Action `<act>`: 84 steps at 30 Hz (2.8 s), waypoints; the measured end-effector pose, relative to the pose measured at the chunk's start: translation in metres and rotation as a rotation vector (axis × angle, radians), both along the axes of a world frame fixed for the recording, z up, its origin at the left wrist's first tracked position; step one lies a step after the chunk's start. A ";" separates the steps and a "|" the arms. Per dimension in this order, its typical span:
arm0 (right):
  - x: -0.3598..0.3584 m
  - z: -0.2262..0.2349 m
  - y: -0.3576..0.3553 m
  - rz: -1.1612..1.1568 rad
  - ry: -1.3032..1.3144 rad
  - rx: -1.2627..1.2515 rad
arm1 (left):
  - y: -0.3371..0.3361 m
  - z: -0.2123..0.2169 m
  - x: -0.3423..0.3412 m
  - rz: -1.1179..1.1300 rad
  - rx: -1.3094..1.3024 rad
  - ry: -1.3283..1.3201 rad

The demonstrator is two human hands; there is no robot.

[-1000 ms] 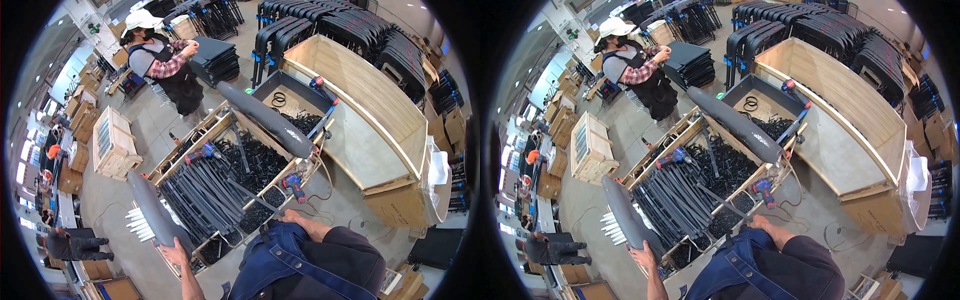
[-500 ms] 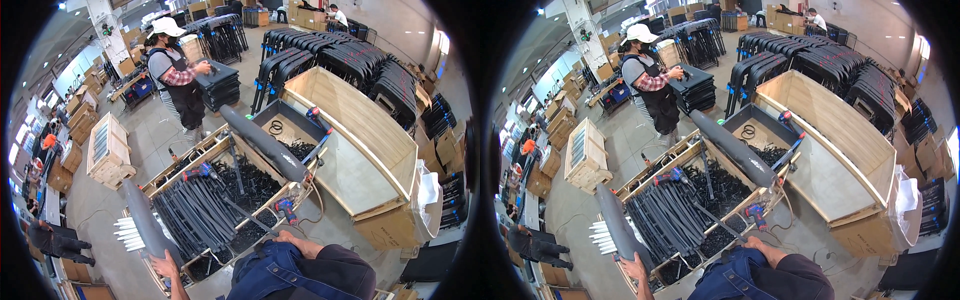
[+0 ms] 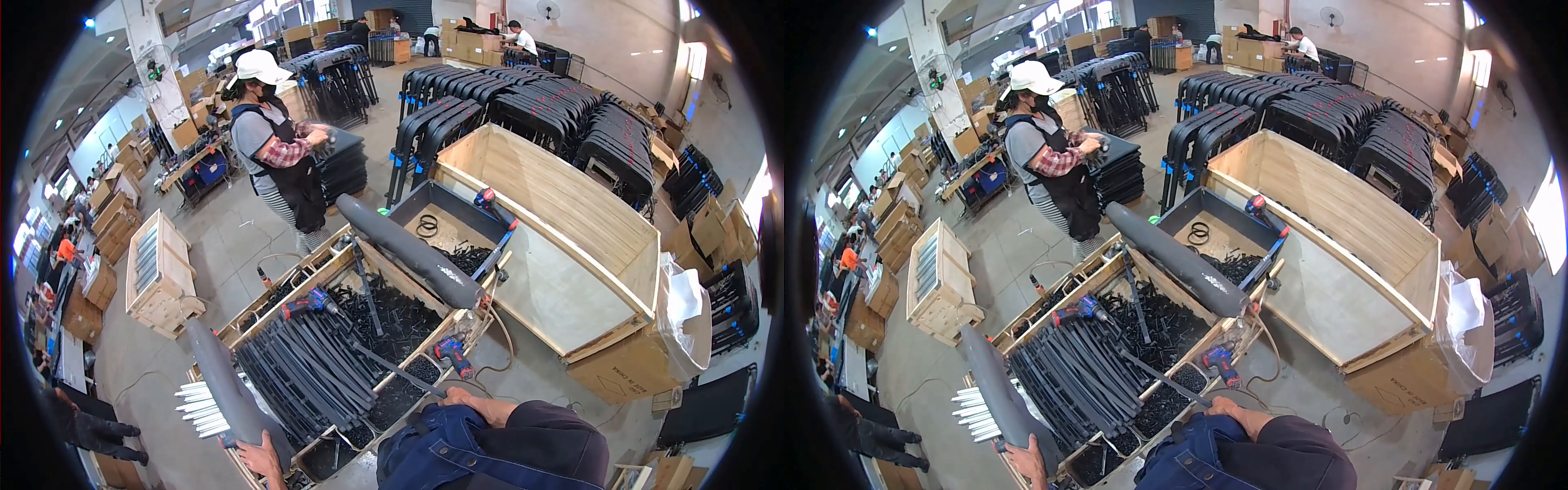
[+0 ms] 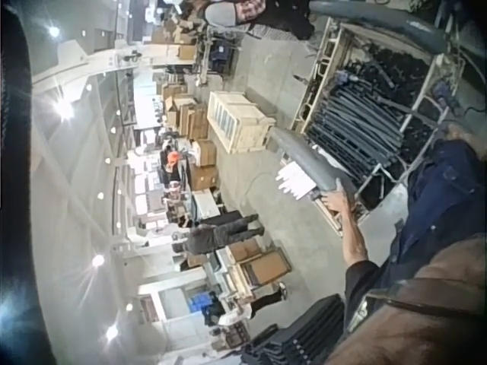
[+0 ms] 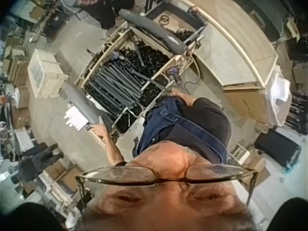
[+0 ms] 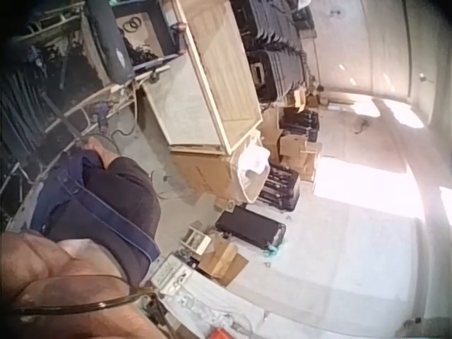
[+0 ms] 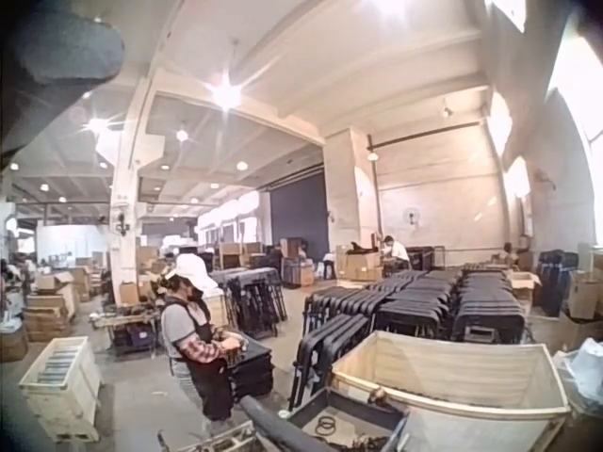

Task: Assembling components of a treadmill, including frames, panels, and internal wiring, using power tools.

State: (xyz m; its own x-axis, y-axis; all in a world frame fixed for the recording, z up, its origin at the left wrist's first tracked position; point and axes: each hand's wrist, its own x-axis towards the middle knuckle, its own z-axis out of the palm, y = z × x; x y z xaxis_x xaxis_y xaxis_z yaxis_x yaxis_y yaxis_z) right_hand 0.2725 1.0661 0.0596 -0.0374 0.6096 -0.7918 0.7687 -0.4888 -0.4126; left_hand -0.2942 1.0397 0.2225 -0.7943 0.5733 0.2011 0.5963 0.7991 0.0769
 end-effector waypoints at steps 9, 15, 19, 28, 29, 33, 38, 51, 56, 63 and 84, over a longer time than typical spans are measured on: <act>-0.004 0.008 -0.005 -0.077 0.053 0.031 | 0.002 -0.012 -0.005 -0.054 0.026 0.091; -0.015 0.007 -0.001 -0.039 -0.003 0.012 | -0.002 0.022 0.005 -0.085 0.034 -0.099; -0.012 -0.014 -0.006 -0.038 0.030 0.026 | -0.003 0.013 0.002 -0.080 0.003 -0.075; 0.004 -0.059 -0.016 0.004 0.318 0.226 | -0.006 -0.004 -0.006 -0.100 0.113 0.008; -0.004 -0.031 -0.016 -0.057 0.379 0.246 | -0.003 -0.005 -0.007 -0.120 0.105 0.013; -0.015 0.013 -0.006 -0.383 0.325 0.115 | 0.013 0.001 0.004 -0.081 0.076 0.067; -0.023 0.018 -0.010 -0.351 0.364 0.158 | 0.007 0.007 0.002 -0.067 0.084 0.009; -0.020 0.019 -0.014 -0.440 0.379 0.040 | 0.004 0.006 0.004 -0.048 0.055 -0.032; -0.011 -0.009 -0.012 -0.383 0.322 0.101 | 0.008 0.006 0.005 -0.060 0.064 0.013; -0.012 -0.017 -0.015 -0.336 0.274 0.076 | 0.001 0.005 0.004 -0.071 0.095 -0.004; -0.007 -0.014 -0.012 -0.381 0.348 0.031 | 0.000 0.011 0.008 -0.041 0.085 -0.055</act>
State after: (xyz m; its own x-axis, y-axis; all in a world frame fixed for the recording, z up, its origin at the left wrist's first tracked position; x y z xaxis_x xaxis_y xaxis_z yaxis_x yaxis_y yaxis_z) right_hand 0.2653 1.0538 0.0459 -0.0662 0.6545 -0.7531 0.3527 -0.6907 -0.6313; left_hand -0.2862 1.0394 0.2339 -0.7815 0.5887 0.2066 0.6216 0.7631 0.1769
